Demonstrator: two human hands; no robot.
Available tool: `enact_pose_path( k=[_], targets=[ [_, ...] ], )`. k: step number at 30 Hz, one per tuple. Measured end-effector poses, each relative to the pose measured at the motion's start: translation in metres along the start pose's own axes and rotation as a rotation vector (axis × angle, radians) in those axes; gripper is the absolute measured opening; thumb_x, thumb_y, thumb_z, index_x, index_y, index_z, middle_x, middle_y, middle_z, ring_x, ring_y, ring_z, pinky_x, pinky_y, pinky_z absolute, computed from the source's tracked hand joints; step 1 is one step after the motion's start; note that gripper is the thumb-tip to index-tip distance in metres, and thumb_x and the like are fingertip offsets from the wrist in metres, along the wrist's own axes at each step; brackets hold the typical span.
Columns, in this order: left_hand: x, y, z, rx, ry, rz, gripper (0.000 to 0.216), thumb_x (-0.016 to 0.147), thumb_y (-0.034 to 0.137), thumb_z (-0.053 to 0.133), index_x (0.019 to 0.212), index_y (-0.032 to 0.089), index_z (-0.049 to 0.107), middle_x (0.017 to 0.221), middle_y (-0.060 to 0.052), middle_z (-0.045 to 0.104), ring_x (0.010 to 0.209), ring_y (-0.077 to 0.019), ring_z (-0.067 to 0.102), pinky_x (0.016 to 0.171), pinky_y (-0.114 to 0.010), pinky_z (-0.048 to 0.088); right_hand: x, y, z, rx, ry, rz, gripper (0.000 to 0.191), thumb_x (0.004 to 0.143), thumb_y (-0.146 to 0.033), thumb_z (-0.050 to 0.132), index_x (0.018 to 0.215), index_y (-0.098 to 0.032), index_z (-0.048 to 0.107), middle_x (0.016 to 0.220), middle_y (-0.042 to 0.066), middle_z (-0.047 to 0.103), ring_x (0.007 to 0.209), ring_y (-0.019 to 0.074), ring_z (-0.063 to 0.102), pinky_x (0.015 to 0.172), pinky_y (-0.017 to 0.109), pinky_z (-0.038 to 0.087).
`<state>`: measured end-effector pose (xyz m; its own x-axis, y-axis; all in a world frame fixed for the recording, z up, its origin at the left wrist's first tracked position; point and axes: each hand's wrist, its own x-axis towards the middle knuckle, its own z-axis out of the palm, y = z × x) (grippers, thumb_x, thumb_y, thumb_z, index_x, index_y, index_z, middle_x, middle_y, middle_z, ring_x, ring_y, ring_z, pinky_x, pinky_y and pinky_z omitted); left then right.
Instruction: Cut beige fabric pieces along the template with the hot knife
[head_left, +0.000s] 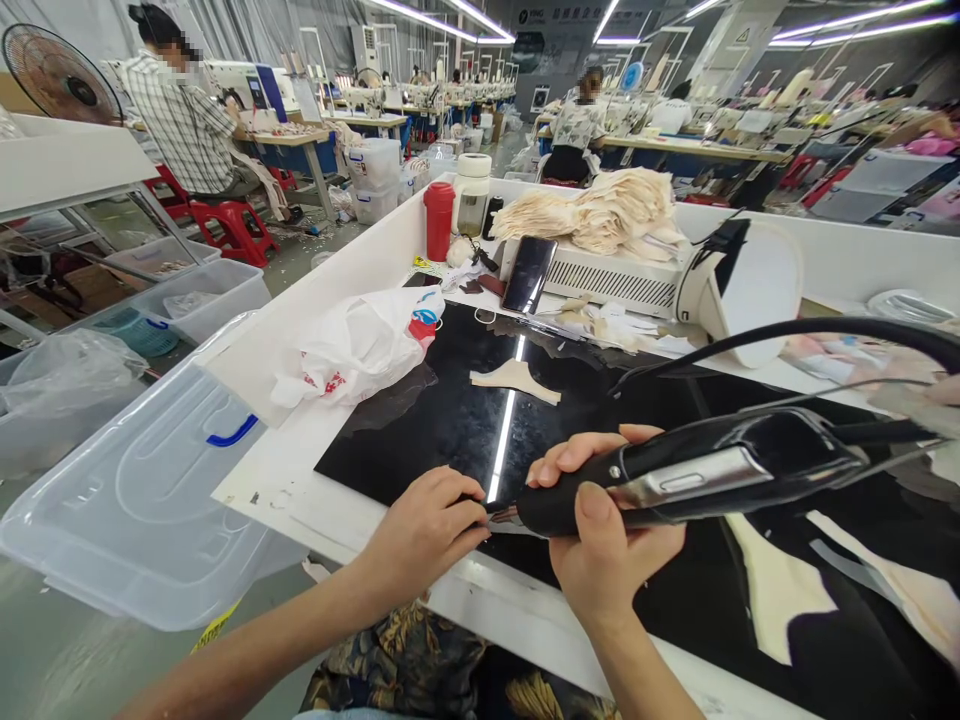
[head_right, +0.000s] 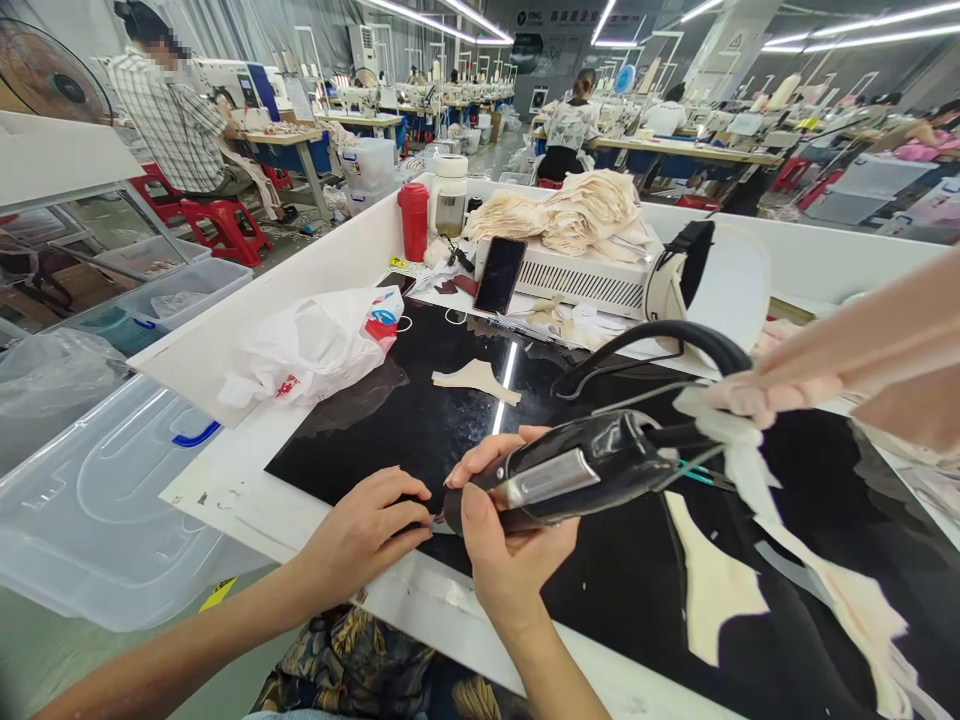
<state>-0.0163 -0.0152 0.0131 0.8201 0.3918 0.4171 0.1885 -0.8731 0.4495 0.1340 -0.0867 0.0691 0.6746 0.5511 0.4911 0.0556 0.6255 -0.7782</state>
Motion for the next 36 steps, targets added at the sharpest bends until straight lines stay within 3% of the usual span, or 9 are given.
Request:
enact_pose_path(
  k=[12, 16, 20, 26, 31, 36],
  targets=[
    [-0.006, -0.002, -0.006, 0.034, 0.010, 0.092, 0.018, 0.106, 0.025, 0.055, 0.109, 0.019, 0.072, 0.115, -0.006, 0.071, 0.110, -0.0183, 0.067, 0.114, -0.044, 0.049, -0.005, 0.003, -0.005, 0.035, -0.044, -0.018, 0.040, 0.090, -0.018, 0.072, 0.125, -0.029, 0.057, 0.089, -0.003, 0.063, 0.072, 0.0137, 0.064, 0.066, 0.033, 0.056],
    [-0.008, -0.001, -0.008, 0.020, -0.004, 0.047, 0.022, 0.104, 0.028, 0.060, 0.120, 0.016, 0.068, 0.118, -0.009, 0.070, 0.113, -0.0213, 0.066, 0.110, -0.043, 0.053, -0.004, 0.003, -0.005, 0.047, -0.040, -0.023, 0.040, 0.090, -0.018, 0.073, 0.125, -0.029, 0.058, 0.089, -0.003, 0.064, 0.071, 0.0138, 0.064, 0.067, 0.034, 0.057],
    [-0.006, 0.002, -0.007, 0.013, 0.018, 0.009, 0.017, 0.101, 0.029, 0.065, 0.111, 0.016, 0.070, 0.117, -0.008, 0.070, 0.109, -0.0215, 0.066, 0.105, -0.041, 0.055, -0.004, 0.003, -0.004, 0.044, -0.040, -0.018, 0.040, 0.090, -0.018, 0.074, 0.125, -0.029, 0.058, 0.088, -0.003, 0.064, 0.071, 0.0138, 0.064, 0.066, 0.033, 0.057],
    [-0.010, 0.003, -0.006, 0.067, 0.068, 0.111, 0.015, 0.105, 0.021, 0.056, 0.111, 0.017, 0.070, 0.110, -0.005, 0.071, 0.105, -0.0189, 0.067, 0.109, -0.044, 0.050, -0.005, 0.003, -0.004, 0.019, -0.029, -0.014, 0.039, 0.089, -0.021, 0.074, 0.123, -0.029, 0.057, 0.087, -0.003, 0.063, 0.070, 0.0141, 0.063, 0.065, 0.034, 0.057],
    [-0.009, 0.004, -0.005, 0.044, 0.034, -0.002, 0.014, 0.102, 0.027, 0.064, 0.111, 0.017, 0.069, 0.113, -0.006, 0.069, 0.106, -0.0219, 0.064, 0.102, -0.042, 0.052, -0.004, 0.003, -0.004, 0.020, -0.025, -0.008, 0.039, 0.089, -0.021, 0.074, 0.123, -0.029, 0.057, 0.088, -0.003, 0.063, 0.070, 0.0141, 0.064, 0.066, 0.034, 0.057],
    [-0.007, 0.006, 0.000, -0.036, 0.044, -0.112, 0.006, 0.096, 0.020, 0.071, 0.101, 0.020, 0.069, 0.110, -0.003, 0.069, 0.104, -0.0210, 0.062, 0.095, -0.039, 0.051, -0.004, 0.003, -0.003, 0.038, -0.032, -0.018, 0.039, 0.089, -0.019, 0.074, 0.123, -0.028, 0.058, 0.088, -0.003, 0.064, 0.071, 0.0138, 0.064, 0.065, 0.033, 0.057]
  ],
)
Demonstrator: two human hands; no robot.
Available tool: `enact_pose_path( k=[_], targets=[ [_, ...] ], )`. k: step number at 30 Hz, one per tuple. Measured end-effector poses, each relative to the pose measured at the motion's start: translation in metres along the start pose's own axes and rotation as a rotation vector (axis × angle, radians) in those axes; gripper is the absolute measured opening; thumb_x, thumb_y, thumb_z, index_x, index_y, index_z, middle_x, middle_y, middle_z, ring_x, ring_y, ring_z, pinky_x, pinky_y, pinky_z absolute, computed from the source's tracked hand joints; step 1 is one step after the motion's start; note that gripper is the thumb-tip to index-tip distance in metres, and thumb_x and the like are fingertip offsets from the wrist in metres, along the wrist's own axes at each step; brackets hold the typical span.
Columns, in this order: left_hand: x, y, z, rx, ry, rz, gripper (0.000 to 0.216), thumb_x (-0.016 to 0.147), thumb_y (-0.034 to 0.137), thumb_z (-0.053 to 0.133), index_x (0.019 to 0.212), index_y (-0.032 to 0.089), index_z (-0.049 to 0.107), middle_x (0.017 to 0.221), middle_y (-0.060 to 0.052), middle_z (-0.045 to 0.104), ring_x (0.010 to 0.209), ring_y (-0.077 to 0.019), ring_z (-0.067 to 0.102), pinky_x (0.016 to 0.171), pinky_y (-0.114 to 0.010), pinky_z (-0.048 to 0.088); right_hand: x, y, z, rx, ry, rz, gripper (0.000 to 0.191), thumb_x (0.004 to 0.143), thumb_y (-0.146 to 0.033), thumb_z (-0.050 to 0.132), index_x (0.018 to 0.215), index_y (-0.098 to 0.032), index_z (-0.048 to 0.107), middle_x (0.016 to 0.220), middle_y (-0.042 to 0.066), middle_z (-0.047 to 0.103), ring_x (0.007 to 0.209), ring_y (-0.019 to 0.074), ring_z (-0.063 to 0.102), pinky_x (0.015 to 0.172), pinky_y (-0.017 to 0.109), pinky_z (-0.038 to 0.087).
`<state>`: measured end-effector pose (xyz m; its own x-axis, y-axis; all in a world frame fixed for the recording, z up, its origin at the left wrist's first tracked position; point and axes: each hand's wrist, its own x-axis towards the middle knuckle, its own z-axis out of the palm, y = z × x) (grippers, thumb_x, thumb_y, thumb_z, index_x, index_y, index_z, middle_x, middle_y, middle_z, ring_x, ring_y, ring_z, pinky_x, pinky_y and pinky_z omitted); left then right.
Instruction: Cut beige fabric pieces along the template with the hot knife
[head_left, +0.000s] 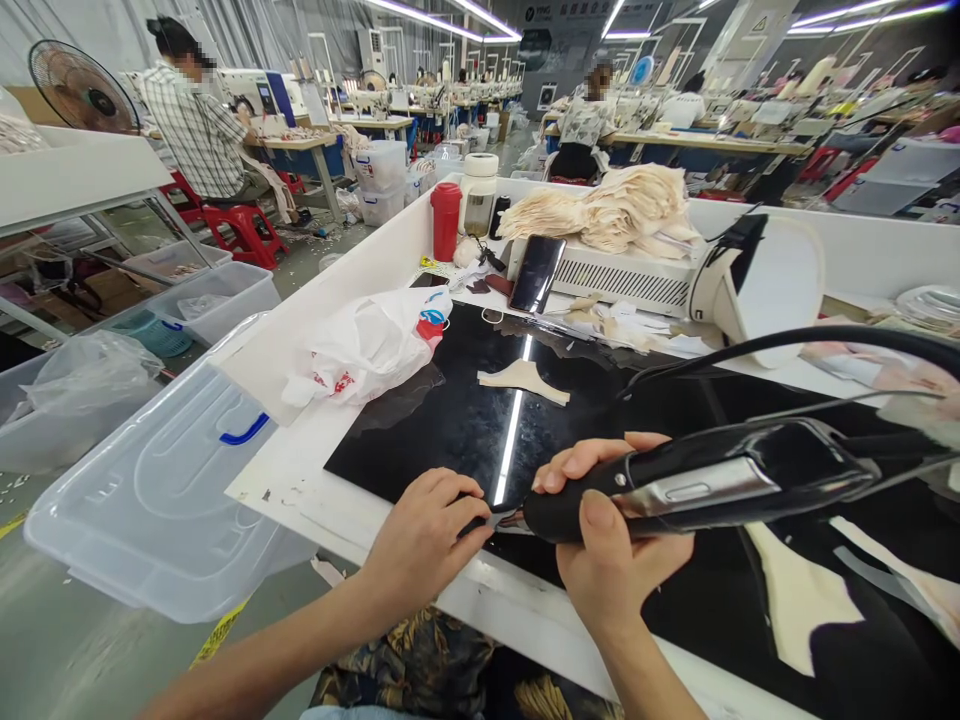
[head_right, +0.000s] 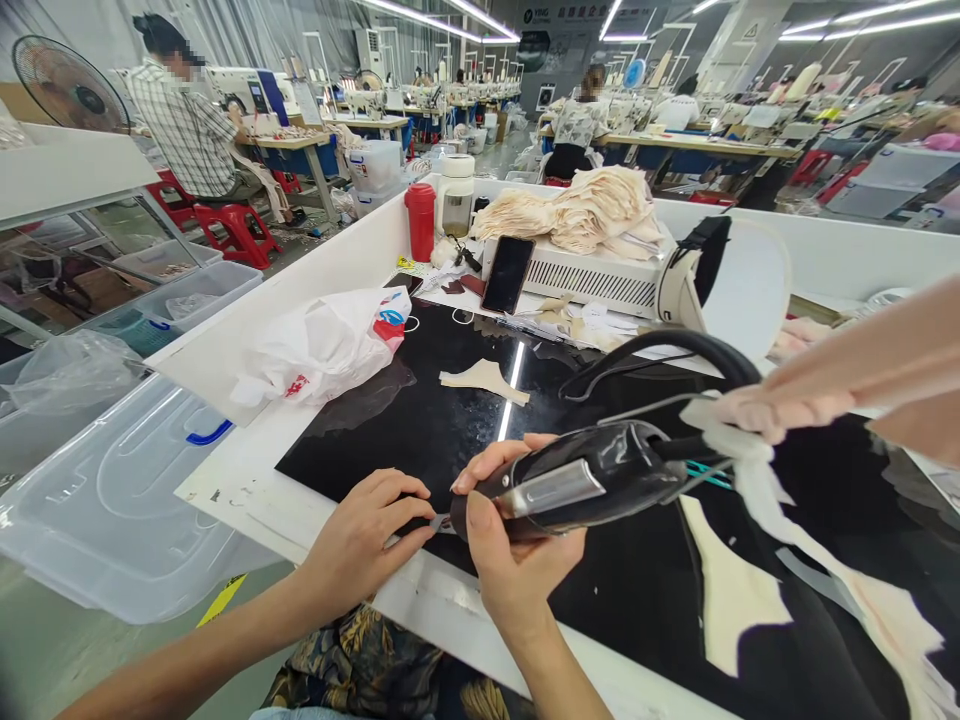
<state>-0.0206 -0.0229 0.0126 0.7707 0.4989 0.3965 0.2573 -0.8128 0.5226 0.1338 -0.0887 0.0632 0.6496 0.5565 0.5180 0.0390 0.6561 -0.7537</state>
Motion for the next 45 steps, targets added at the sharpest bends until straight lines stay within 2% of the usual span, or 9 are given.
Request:
enact_pose_path(
  k=[7, 13, 17, 19, 25, 32, 39, 45],
  targets=[
    [-0.001, 0.002, 0.001, -0.024, 0.009, -0.036, 0.011, 0.094, 0.018, 0.073, 0.103, 0.021, 0.068, 0.111, -0.003, 0.069, 0.105, -0.0213, 0.062, 0.095, -0.039, 0.051, 0.000, 0.000, -0.001, -0.001, 0.002, 0.005, 0.040, 0.089, -0.018, 0.074, 0.124, -0.028, 0.058, 0.088, -0.003, 0.064, 0.071, 0.0141, 0.064, 0.066, 0.033, 0.057],
    [-0.003, 0.000, -0.003, 0.026, 0.001, 0.064, 0.010, 0.101, 0.019, 0.062, 0.104, 0.020, 0.072, 0.114, -0.005, 0.069, 0.106, -0.0215, 0.062, 0.099, -0.041, 0.053, -0.001, 0.000, 0.000, -0.005, -0.001, 0.007, 0.039, 0.090, -0.018, 0.073, 0.123, -0.029, 0.057, 0.088, -0.003, 0.063, 0.071, 0.0138, 0.064, 0.066, 0.033, 0.057],
    [-0.008, -0.002, -0.006, 0.105, -0.004, 0.120, 0.015, 0.101, 0.019, 0.061, 0.108, 0.022, 0.073, 0.117, -0.006, 0.069, 0.109, -0.0236, 0.063, 0.104, -0.048, 0.054, 0.000, 0.000, -0.002, -0.009, 0.003, 0.009, 0.039, 0.090, -0.019, 0.073, 0.124, -0.028, 0.057, 0.088, -0.003, 0.063, 0.070, 0.0139, 0.064, 0.066, 0.034, 0.057],
    [-0.012, -0.003, -0.005, 0.157, 0.016, 0.152, 0.017, 0.101, 0.019, 0.061, 0.111, 0.024, 0.073, 0.116, -0.005, 0.070, 0.110, -0.0243, 0.065, 0.105, -0.051, 0.053, 0.000, 0.000, -0.002, -0.012, 0.007, 0.011, 0.039, 0.090, -0.020, 0.073, 0.124, -0.028, 0.056, 0.088, -0.003, 0.063, 0.070, 0.0138, 0.064, 0.066, 0.034, 0.057],
    [-0.019, -0.008, 0.003, 0.244, 0.042, 0.209, 0.019, 0.103, 0.020, 0.057, 0.112, 0.025, 0.074, 0.117, -0.004, 0.073, 0.113, -0.0235, 0.067, 0.107, -0.051, 0.054, 0.002, 0.000, 0.003, 0.003, 0.029, 0.008, 0.037, 0.089, -0.022, 0.074, 0.121, -0.028, 0.057, 0.087, -0.004, 0.063, 0.069, 0.0138, 0.063, 0.064, 0.033, 0.057],
    [-0.020, -0.007, 0.003, 0.265, 0.006, 0.211, 0.021, 0.103, 0.019, 0.058, 0.116, 0.025, 0.073, 0.118, -0.004, 0.073, 0.115, -0.0250, 0.067, 0.106, -0.053, 0.055, 0.001, -0.001, 0.001, 0.020, -0.001, 0.031, 0.039, 0.089, -0.018, 0.073, 0.122, -0.028, 0.057, 0.088, -0.003, 0.064, 0.070, 0.0142, 0.064, 0.065, 0.034, 0.056],
    [-0.016, -0.008, 0.001, 0.230, 0.021, 0.197, 0.018, 0.103, 0.020, 0.059, 0.113, 0.025, 0.073, 0.117, -0.004, 0.074, 0.115, -0.0254, 0.067, 0.107, -0.054, 0.054, 0.000, -0.003, -0.002, -0.009, 0.013, 0.007, 0.038, 0.088, -0.021, 0.073, 0.122, -0.027, 0.057, 0.086, -0.003, 0.063, 0.069, 0.0146, 0.063, 0.064, 0.034, 0.056],
    [-0.018, -0.009, -0.002, 0.223, -0.010, 0.205, 0.020, 0.103, 0.023, 0.060, 0.119, 0.026, 0.072, 0.118, -0.003, 0.074, 0.119, -0.0251, 0.066, 0.110, -0.054, 0.052, 0.000, -0.002, -0.003, -0.026, 0.011, 0.010, 0.039, 0.088, -0.021, 0.073, 0.122, -0.027, 0.057, 0.086, -0.003, 0.063, 0.068, 0.0148, 0.063, 0.064, 0.035, 0.056]
  ],
)
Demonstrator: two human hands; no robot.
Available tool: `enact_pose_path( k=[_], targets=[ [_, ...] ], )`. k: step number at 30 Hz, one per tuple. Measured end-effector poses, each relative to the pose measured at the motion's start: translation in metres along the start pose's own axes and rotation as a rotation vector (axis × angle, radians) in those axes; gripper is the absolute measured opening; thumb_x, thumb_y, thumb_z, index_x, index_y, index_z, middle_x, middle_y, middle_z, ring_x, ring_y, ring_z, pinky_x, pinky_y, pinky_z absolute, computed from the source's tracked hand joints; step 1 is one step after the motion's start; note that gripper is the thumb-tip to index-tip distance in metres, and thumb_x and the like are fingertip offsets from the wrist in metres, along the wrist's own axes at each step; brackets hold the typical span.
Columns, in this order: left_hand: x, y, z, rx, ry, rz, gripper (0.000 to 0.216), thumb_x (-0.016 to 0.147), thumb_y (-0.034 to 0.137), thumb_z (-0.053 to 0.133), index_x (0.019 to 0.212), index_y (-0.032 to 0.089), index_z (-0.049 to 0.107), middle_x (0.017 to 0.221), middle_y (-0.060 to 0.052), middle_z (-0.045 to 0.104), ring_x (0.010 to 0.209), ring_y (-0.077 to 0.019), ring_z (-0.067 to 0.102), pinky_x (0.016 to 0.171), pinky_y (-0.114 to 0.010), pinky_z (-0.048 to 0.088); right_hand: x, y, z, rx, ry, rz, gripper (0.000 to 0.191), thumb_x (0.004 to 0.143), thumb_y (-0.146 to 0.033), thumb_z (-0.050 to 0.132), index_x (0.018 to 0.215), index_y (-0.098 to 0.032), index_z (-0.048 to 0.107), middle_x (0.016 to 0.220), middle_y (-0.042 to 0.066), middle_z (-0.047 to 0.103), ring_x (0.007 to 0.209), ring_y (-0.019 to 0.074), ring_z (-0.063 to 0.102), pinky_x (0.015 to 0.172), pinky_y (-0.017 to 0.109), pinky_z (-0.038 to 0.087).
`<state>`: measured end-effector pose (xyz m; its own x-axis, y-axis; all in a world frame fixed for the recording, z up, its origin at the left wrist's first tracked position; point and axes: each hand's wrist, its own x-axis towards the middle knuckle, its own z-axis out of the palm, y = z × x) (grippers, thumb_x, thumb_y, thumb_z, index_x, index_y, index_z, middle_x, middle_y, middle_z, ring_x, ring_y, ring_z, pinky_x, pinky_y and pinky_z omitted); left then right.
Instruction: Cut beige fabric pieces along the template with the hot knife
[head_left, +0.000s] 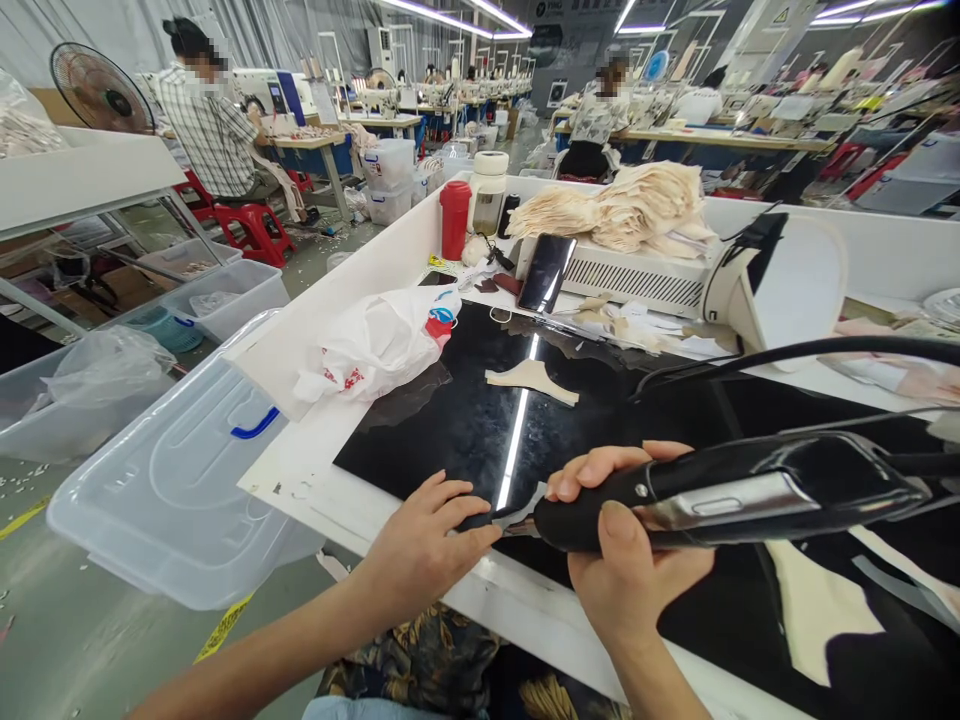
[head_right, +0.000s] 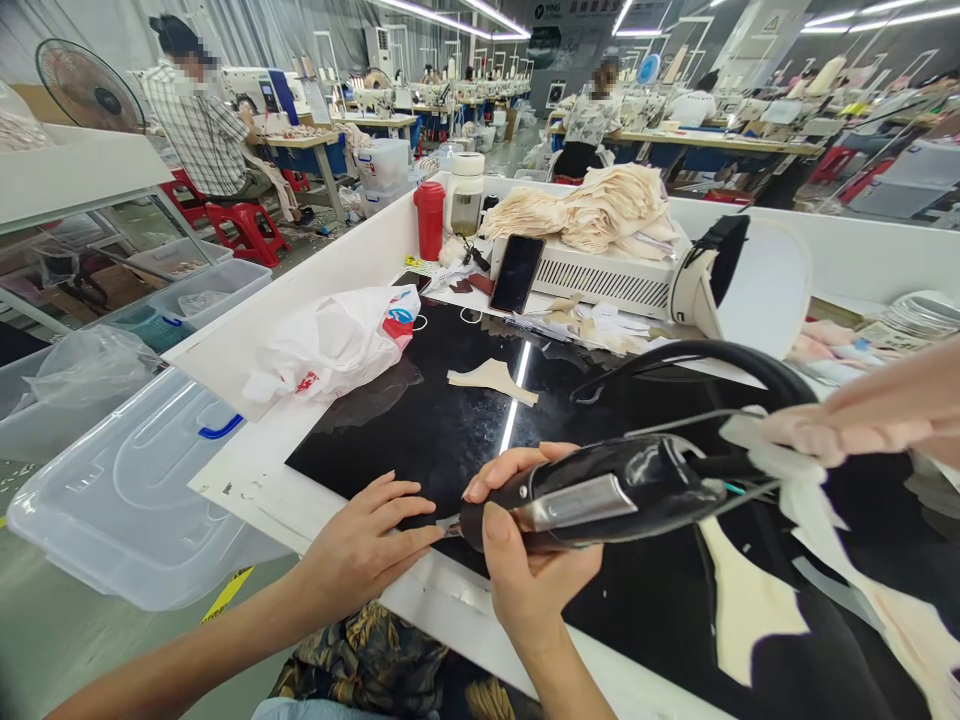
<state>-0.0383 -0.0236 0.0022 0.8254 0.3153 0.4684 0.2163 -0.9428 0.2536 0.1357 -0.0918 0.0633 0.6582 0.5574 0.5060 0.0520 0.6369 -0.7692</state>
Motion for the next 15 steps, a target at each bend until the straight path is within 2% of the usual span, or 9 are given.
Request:
enact_pose_path(
  k=[15],
  targets=[
    [-0.0022, 0.0021, -0.0006, 0.045, 0.015, 0.040, 0.022, 0.102, 0.022, 0.062, 0.121, 0.026, 0.072, 0.118, -0.004, 0.074, 0.121, -0.0241, 0.065, 0.112, -0.051, 0.051, 0.0000, 0.0036, 0.0087, 0.031, -0.016, 0.029, 0.037, 0.088, -0.022, 0.072, 0.121, -0.028, 0.055, 0.086, -0.003, 0.062, 0.069, 0.0151, 0.062, 0.065, 0.036, 0.057]
  ],
)
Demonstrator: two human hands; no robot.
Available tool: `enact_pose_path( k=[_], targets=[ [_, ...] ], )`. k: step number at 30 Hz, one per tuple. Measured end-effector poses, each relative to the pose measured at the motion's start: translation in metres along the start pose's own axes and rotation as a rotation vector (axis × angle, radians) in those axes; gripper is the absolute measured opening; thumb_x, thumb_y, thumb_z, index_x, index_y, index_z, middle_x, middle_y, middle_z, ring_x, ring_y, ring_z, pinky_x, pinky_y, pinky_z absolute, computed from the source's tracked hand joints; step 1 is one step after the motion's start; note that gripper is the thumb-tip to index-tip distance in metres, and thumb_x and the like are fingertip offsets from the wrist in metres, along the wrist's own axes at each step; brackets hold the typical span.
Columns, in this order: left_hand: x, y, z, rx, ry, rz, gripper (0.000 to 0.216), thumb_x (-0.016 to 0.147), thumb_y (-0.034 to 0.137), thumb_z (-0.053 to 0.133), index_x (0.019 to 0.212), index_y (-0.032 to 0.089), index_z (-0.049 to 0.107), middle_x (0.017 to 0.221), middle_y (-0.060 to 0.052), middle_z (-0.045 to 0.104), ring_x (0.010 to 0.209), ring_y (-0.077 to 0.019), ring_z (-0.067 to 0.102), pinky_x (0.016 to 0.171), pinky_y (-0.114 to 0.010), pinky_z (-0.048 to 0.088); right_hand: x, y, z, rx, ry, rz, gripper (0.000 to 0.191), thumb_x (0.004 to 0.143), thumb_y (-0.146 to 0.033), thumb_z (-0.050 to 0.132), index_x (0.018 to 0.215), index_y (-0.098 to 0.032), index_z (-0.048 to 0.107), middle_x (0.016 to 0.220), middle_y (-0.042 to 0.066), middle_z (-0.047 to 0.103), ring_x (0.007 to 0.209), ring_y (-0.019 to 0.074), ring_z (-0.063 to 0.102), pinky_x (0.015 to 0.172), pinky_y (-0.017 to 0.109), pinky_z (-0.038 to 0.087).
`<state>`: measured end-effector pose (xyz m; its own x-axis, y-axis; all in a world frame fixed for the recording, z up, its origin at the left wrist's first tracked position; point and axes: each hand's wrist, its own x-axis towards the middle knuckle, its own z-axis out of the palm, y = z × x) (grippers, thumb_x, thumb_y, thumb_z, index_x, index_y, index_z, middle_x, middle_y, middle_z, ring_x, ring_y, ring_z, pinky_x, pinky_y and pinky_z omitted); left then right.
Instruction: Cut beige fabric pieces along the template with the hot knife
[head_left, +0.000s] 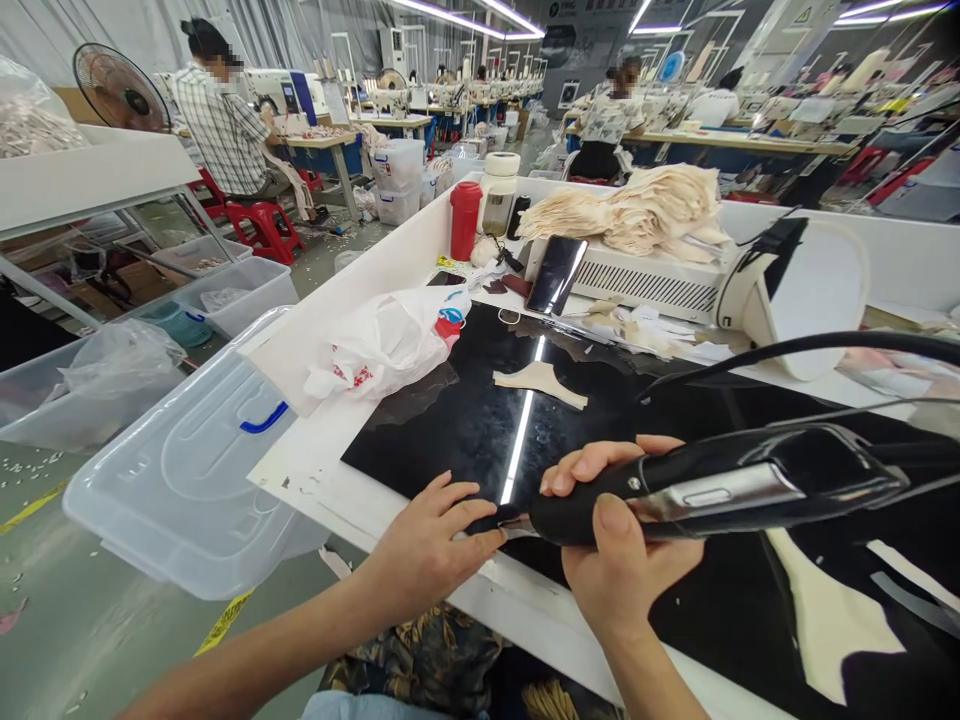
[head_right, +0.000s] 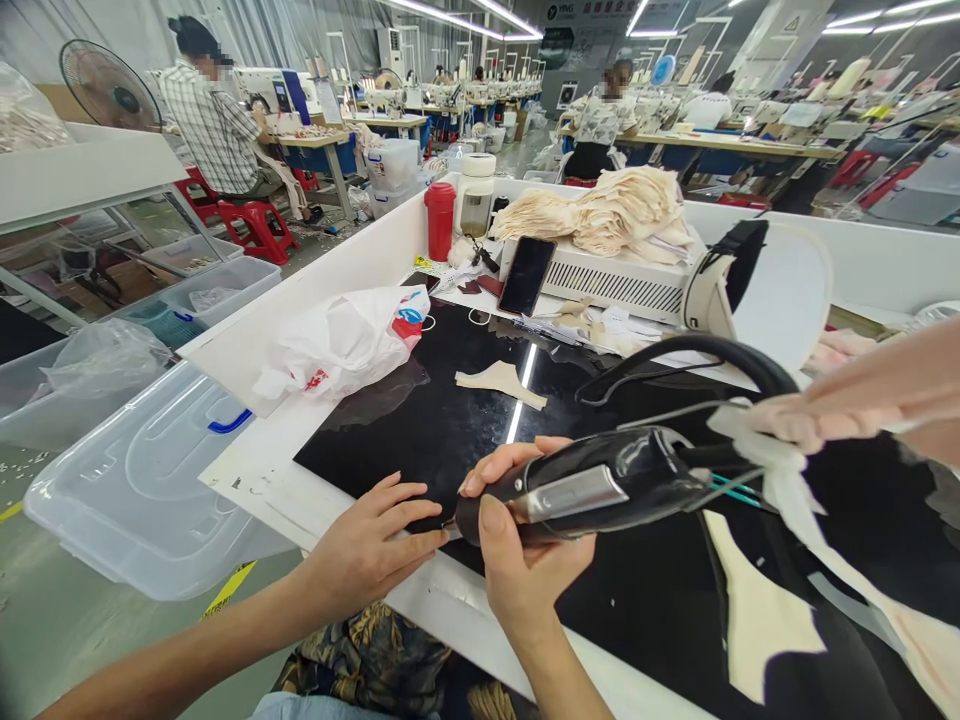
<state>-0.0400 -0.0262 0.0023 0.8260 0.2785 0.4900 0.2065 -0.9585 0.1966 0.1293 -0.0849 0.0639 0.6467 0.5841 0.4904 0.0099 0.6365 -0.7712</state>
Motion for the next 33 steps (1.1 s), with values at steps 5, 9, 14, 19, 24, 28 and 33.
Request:
enact_pose_path(
  k=[5, 9, 14, 19, 24, 28, 33],
  targets=[
    [0.000, 0.001, 0.001, -0.021, 0.024, -0.002, 0.021, 0.102, 0.022, 0.062, 0.120, 0.026, 0.072, 0.117, -0.003, 0.075, 0.118, -0.0247, 0.067, 0.109, -0.052, 0.053, -0.002, -0.001, 0.001, -0.026, 0.001, -0.003, 0.034, 0.091, -0.018, 0.069, 0.120, -0.028, 0.056, 0.086, -0.003, 0.062, 0.068, 0.0145, 0.062, 0.064, 0.035, 0.057],
    [-0.001, 0.000, -0.003, -0.077, 0.036, -0.028, 0.020, 0.103, 0.022, 0.060, 0.117, 0.024, 0.073, 0.118, -0.004, 0.075, 0.120, -0.0229, 0.066, 0.113, -0.050, 0.051, 0.001, -0.003, 0.003, -0.003, 0.018, 0.000, 0.034, 0.089, -0.020, 0.071, 0.119, -0.027, 0.057, 0.084, -0.004, 0.063, 0.066, 0.0143, 0.062, 0.062, 0.034, 0.056],
    [0.000, -0.002, -0.008, -0.159, 0.048, -0.114, 0.020, 0.104, 0.018, 0.054, 0.112, 0.019, 0.072, 0.116, -0.006, 0.074, 0.119, -0.0196, 0.065, 0.118, -0.045, 0.047, 0.002, -0.008, 0.003, -0.023, 0.076, -0.033, 0.035, 0.085, -0.023, 0.073, 0.117, -0.027, 0.058, 0.080, -0.004, 0.062, 0.062, 0.0147, 0.060, 0.057, 0.034, 0.056],
    [0.002, -0.002, -0.005, -0.147, 0.046, -0.115, 0.019, 0.104, 0.018, 0.054, 0.113, 0.019, 0.071, 0.117, -0.006, 0.074, 0.118, -0.0210, 0.065, 0.118, -0.047, 0.046, -0.005, -0.008, 0.000, -0.020, 0.028, 0.007, 0.036, 0.087, -0.023, 0.072, 0.119, -0.028, 0.057, 0.083, -0.003, 0.061, 0.066, 0.0154, 0.061, 0.060, 0.035, 0.057],
    [0.001, -0.001, -0.001, -0.118, -0.010, -0.098, 0.024, 0.103, 0.016, 0.055, 0.121, 0.022, 0.070, 0.124, -0.006, 0.072, 0.124, -0.0235, 0.062, 0.119, -0.051, 0.045, -0.008, -0.005, -0.002, -0.025, 0.004, 0.013, 0.035, 0.090, -0.019, 0.069, 0.121, -0.028, 0.056, 0.085, -0.003, 0.062, 0.068, 0.0154, 0.062, 0.064, 0.037, 0.057],
    [0.003, -0.004, -0.003, -0.136, -0.063, -0.068, 0.024, 0.102, 0.017, 0.057, 0.120, 0.024, 0.071, 0.126, -0.006, 0.070, 0.127, -0.0249, 0.060, 0.118, -0.054, 0.044, -0.003, -0.009, -0.001, -0.006, -0.005, 0.016, 0.036, 0.088, -0.021, 0.072, 0.119, -0.028, 0.057, 0.084, -0.003, 0.063, 0.067, 0.0154, 0.062, 0.062, 0.036, 0.057],
    [0.028, -0.026, -0.005, -0.166, -0.084, 0.026, 0.020, 0.104, 0.019, 0.056, 0.118, 0.020, 0.071, 0.121, -0.005, 0.073, 0.123, -0.0240, 0.062, 0.118, -0.053, 0.045, 0.014, -0.022, -0.007, -0.047, 0.131, -0.058, 0.039, 0.080, -0.025, 0.079, 0.115, -0.025, 0.060, 0.079, -0.003, 0.064, 0.062, 0.0155, 0.061, 0.058, 0.034, 0.055]
  ],
)
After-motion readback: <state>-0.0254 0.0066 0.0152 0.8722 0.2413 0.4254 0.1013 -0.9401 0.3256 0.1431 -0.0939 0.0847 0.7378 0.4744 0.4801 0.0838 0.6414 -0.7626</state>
